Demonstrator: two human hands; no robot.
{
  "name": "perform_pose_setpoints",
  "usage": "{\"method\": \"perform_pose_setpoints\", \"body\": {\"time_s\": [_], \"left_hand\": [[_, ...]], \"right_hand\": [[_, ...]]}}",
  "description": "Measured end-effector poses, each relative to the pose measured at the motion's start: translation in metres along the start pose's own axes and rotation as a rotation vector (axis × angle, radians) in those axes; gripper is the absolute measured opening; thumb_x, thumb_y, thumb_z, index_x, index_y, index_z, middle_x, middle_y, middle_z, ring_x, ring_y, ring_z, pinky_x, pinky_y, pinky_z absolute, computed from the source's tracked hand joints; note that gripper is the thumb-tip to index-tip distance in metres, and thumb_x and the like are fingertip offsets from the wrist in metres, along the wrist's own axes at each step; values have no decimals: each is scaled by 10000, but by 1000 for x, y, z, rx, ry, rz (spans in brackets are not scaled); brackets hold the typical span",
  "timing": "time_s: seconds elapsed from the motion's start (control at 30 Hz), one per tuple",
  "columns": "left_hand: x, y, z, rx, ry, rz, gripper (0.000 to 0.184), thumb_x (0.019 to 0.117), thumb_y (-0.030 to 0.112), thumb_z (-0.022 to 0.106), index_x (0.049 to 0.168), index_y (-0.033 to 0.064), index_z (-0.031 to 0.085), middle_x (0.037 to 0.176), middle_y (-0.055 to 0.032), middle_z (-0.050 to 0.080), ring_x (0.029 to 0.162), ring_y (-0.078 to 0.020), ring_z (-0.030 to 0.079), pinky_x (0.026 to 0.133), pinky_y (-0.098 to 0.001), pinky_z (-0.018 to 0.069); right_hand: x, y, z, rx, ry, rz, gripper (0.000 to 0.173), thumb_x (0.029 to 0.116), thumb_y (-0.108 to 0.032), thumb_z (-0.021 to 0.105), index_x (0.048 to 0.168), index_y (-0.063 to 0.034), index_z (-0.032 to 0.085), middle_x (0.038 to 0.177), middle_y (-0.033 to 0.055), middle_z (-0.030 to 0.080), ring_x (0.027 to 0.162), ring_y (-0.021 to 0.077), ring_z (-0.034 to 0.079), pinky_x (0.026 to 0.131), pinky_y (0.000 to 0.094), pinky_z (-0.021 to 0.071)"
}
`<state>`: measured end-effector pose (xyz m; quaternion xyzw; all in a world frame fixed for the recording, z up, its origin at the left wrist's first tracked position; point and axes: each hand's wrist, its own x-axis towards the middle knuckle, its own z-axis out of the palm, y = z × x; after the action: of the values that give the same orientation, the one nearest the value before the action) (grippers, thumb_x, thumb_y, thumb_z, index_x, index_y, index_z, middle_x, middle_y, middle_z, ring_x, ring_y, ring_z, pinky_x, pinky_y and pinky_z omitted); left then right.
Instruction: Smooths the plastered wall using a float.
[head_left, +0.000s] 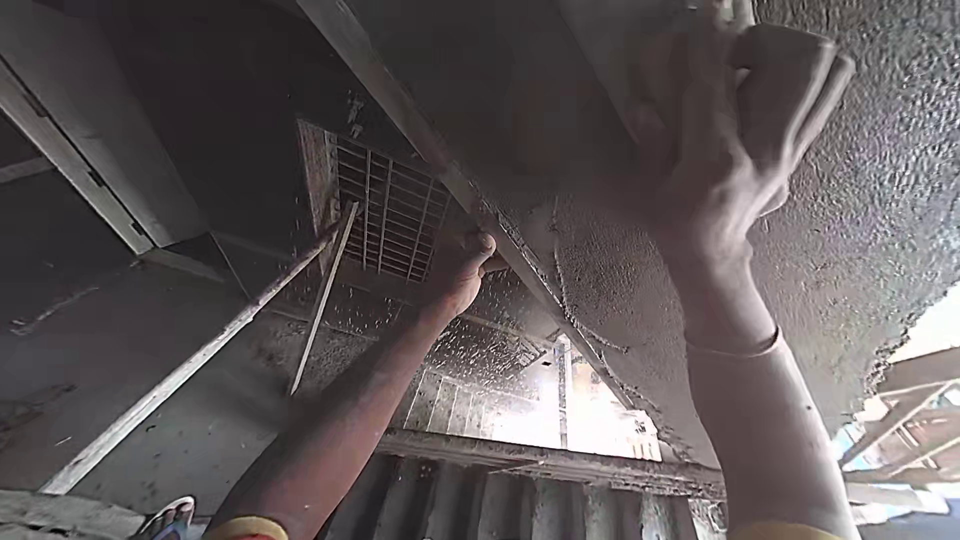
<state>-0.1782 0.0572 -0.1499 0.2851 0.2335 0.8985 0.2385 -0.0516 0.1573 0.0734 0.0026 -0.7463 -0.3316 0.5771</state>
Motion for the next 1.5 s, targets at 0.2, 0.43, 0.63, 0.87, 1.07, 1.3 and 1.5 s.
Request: {"method": "perform_pose_setpoints", "body": {"time_s": [0.2,0.43,0.63,0.87,1.07,1.3,1.5], "left_hand": [[2,-3,1,-45,16,5,433,780,259,882,1134,168,650,986,-82,714,803,-229,738,681,-451,647],[3,-8,-2,30,21,16,547,771,390,881,1209,167,642,1050,-60,723,873,-209,726,730,-416,640],[0,-3,1,-24,38,-80,437,947,102,669,1328,-5,485,1083,-127,697,914,-242,729,804,-422,637],[1,-2,0,-98,54,-123,495,845,42,773,1270,-1,522,1044,-139,715,882,-289,742,759,-476,646],[3,1,2,-120,41,-129,499,780,70,836,1196,-24,578,998,-133,737,837,-264,750,723,-437,652],[3,-2,3,-104,67,-87,398,824,-13,761,1181,4,586,989,-103,729,819,-237,743,697,-411,651],[-2,3,2,-11,26,-86,580,823,246,840,1274,11,561,1055,-85,719,891,-203,732,778,-390,639]], "right_hand": [[-86,-40,3,22,-72,-96,420,993,-247,660,1394,-123,641,1211,146,664,949,306,601,724,434,447],[-240,17,-42,24,-186,-118,352,983,-231,657,1328,-159,657,1202,80,668,963,288,598,779,434,453],[-229,62,-59,-73,-158,-138,358,996,-292,553,1319,-149,610,1069,144,664,909,339,615,758,471,455],[75,-7,1,-52,-167,53,531,1059,-392,458,1530,-150,499,1337,290,566,1231,500,532,1001,666,409],[97,-108,51,-12,-83,-147,449,1043,-268,553,1479,-161,573,1228,224,627,988,405,605,736,522,477],[-80,-68,12,9,-149,-209,350,996,-240,639,1319,-111,674,1168,181,675,916,333,618,696,438,458],[-148,10,-29,-30,-200,-187,351,1005,-349,598,1344,-261,620,1133,150,651,922,343,624,724,481,472]]}}
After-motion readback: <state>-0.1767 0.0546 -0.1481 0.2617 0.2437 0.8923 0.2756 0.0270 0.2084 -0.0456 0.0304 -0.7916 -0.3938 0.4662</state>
